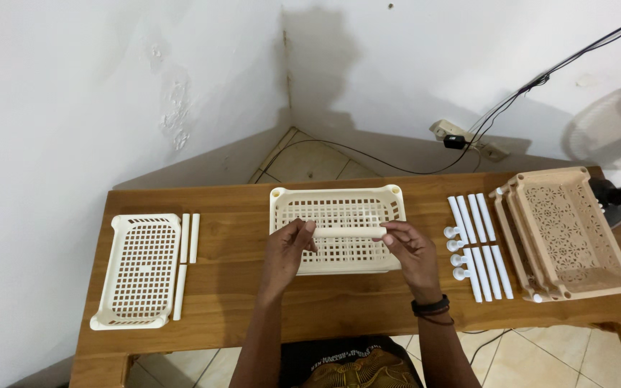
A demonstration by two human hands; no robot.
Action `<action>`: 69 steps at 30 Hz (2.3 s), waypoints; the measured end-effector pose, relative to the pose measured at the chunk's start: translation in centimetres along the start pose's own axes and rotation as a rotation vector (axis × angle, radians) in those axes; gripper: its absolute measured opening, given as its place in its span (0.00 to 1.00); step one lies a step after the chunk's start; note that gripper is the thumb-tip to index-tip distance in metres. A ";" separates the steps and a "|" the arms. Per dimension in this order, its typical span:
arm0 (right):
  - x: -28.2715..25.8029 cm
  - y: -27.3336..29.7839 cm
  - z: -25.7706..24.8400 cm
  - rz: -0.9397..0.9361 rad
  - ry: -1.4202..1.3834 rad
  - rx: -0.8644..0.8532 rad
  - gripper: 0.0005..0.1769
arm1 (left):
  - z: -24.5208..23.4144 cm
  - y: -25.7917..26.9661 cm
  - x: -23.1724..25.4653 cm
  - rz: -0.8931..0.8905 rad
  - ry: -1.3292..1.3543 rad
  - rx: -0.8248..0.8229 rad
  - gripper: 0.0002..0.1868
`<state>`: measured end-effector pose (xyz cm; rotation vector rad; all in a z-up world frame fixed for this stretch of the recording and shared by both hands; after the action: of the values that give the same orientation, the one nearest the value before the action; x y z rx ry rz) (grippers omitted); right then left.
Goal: The person assembles a white plastic basket by inserting cylindrical plastic legs into the basket's corner sockets. They repeatedly insert and remove the legs, testing fit and alignment, then place the legs beside the basket on the table.
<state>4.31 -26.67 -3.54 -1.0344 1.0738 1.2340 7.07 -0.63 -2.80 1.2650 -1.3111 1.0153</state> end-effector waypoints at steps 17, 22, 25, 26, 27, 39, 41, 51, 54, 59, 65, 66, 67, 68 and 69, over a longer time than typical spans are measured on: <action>0.0 0.0 0.4 0.010 -0.015 -0.015 0.15 | 0.0 0.5 -1.3 -0.056 -0.035 0.021 0.20; 0.1 -0.2 0.3 0.011 -0.009 -0.018 0.15 | 0.4 0.5 -0.9 -0.006 0.072 -0.019 0.13; 0.2 -0.2 0.2 0.000 -0.014 -0.024 0.15 | 0.4 0.7 -0.4 0.002 0.081 -0.013 0.11; 0.4 -0.3 0.2 0.007 -0.020 -0.026 0.15 | 0.4 0.8 -0.1 0.007 0.082 -0.007 0.11; 0.5 -0.3 0.1 0.014 -0.025 -0.027 0.15 | 0.4 0.9 0.2 0.012 0.083 -0.002 0.11; 1.3 -0.2 -0.1 0.112 -0.048 -0.073 0.21 | 1.8 2.7 2.1 0.018 0.148 0.050 0.16; 1.0 -0.4 0.3 0.106 -0.059 -0.084 0.22 | 2.2 3.0 2.4 0.052 0.191 0.039 0.16; 1.2 0.5 3.0 0.214 -0.022 -0.150 0.23 | 3.6 4.1 3.2 0.093 0.301 0.059 0.17; 1.9 0.4 3.8 0.227 -0.052 -0.157 0.23 | 4.1 3.6 2.9 0.036 0.305 0.054 0.17; 3.0 1.0 5.0 0.240 -0.136 -0.205 0.23 | 4.4 3.0 3.3 0.084 0.298 0.073 0.17; 3.9 1.7 5.7 0.327 -0.160 -0.126 0.23 | 4.5 1.9 2.5 0.046 -0.055 0.087 0.16; 3.9 1.7 5.7 0.334 -0.168 -0.111 0.22 | 4.5 1.7 2.3 0.036 -0.088 0.087 0.16; 3.6 1.6 5.9 0.310 -0.186 -0.110 0.22 | 4.8 1.5 2.2 0.032 -0.106 0.064 0.17; 3.3 1.6 6.0 0.286 -0.204 -0.109 0.22 | 5.0 1.3 2.1 0.028 -0.125 0.041 0.17; 3.1 1.5 6.2 0.263 -0.221 -0.112 0.22 | 5.2 1.1 2.0 0.024 -0.144 0.021 0.18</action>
<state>3.23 -19.93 -5.38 -0.8336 0.9986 1.5969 5.50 -5.96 -1.46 1.3618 -1.4319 0.9712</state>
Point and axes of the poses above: each hand's wrist, its own y-axis away from the middle knuckle, its own z-axis out of the palm, x = y × z, the point moved 10 cm from there along -y, towards the middle knuckle, and after that the axes turned 9 degrees about -y, right-handed, at the moved point
